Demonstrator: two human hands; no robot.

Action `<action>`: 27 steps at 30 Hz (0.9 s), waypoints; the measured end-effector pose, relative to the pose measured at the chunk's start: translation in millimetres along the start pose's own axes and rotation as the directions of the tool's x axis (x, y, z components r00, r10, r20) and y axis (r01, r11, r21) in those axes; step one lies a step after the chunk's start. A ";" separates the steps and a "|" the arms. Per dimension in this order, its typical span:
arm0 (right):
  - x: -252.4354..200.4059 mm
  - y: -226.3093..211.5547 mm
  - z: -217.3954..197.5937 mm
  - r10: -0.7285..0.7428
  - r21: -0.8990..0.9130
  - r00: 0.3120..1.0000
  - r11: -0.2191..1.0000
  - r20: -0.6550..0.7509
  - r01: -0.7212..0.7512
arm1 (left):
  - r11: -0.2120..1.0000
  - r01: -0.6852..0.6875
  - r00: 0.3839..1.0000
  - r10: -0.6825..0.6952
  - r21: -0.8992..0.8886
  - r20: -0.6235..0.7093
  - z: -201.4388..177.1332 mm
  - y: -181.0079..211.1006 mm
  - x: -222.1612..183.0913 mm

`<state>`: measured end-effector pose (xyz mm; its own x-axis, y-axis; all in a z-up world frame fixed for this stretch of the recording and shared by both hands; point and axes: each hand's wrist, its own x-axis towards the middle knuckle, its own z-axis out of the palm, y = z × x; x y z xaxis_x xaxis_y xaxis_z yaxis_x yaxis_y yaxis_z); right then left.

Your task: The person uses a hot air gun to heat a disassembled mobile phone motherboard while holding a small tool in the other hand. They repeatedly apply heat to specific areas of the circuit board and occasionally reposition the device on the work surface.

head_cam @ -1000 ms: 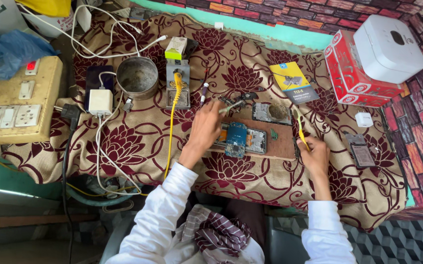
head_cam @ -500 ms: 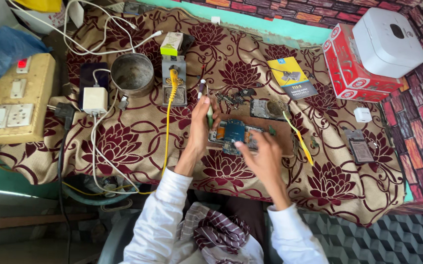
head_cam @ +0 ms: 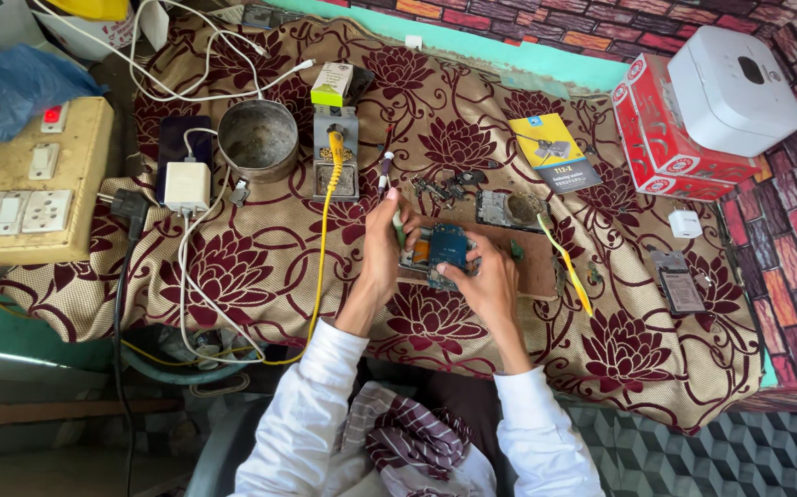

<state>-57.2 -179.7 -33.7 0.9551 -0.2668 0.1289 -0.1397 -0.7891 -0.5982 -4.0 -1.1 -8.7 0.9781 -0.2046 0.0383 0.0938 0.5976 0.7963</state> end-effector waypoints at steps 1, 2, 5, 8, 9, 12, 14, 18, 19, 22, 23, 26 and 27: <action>3.8 2.7 1.5 0.021 0.012 1.000 1.000 0.010 -0.021 | 1.000 -0.015 1.000 0.015 -0.014 0.007 -0.5 0.8 0.6; 6.2 5.8 3.7 0.041 0.025 0.999 0.999 0.020 -0.042 | 0.999 -0.029 0.999 0.030 -0.026 0.014 -1.1 1.8 0.3; 11.0 14.3 12.3 -0.072 0.175 0.994 0.981 -0.076 0.085 | 0.998 -0.021 0.999 0.023 0.065 -0.028 -1.7 6.5 -1.3; 10.6 22.7 19.0 0.001 0.213 0.998 0.977 -0.070 0.014 | 0.997 0.000 0.999 0.003 0.075 -0.034 -1.2 10.1 -3.7; 10.8 25.0 20.5 0.025 0.180 0.998 0.983 -0.060 -0.014 | 0.996 0.005 0.999 -0.002 0.085 -0.038 -1.0 10.5 -5.0; 12.7 27.7 21.4 0.010 0.082 0.997 0.997 -0.081 -0.003 | 0.995 0.012 0.999 -0.008 0.100 -0.035 1.0 12.1 -4.9; 11.5 27.2 19.9 -0.122 0.008 0.983 0.992 -0.134 0.125 | 0.996 0.007 1.000 -0.005 0.090 -0.027 0.9 11.6 -4.5; 3.7 20.7 9.6 -0.185 0.024 0.966 0.981 -0.178 0.192 | 0.999 -0.007 0.999 0.009 0.050 -0.035 -4.6 6.1 -4.5; 2.7 17.6 4.3 -0.201 0.050 0.958 0.975 -0.204 0.216 | 1.000 -0.004 1.000 0.005 0.031 -0.030 -6.3 3.9 -4.9; 2.7 1.3 -13.1 -0.233 0.144 0.928 0.948 -0.290 0.283 | 0.990 -0.140 0.989 0.141 0.028 -0.050 -6.9 -6.5 -13.0; 4.1 -6.5 -18.6 -0.238 0.178 0.917 0.936 -0.320 0.305 | 0.977 -0.209 0.976 0.211 0.037 -0.062 -5.5 -10.4 -19.1; 13.4 -37.1 -25.8 -0.435 0.267 0.839 0.809 -0.326 0.523 | 0.952 -0.305 0.951 0.303 -0.036 -0.063 2.3 -17.9 -45.9; 16.2 -49.1 -23.1 -0.485 0.257 0.827 0.792 -0.286 0.553 | 0.940 -0.337 0.941 0.335 -0.048 -0.047 5.3 -17.9 -56.9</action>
<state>-40.9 -158.1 16.0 0.7824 0.0038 0.6227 0.4850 -0.6309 -0.6056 -62.3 -4.2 -21.9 0.9606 0.0438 0.2743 -0.2324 0.6677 0.7072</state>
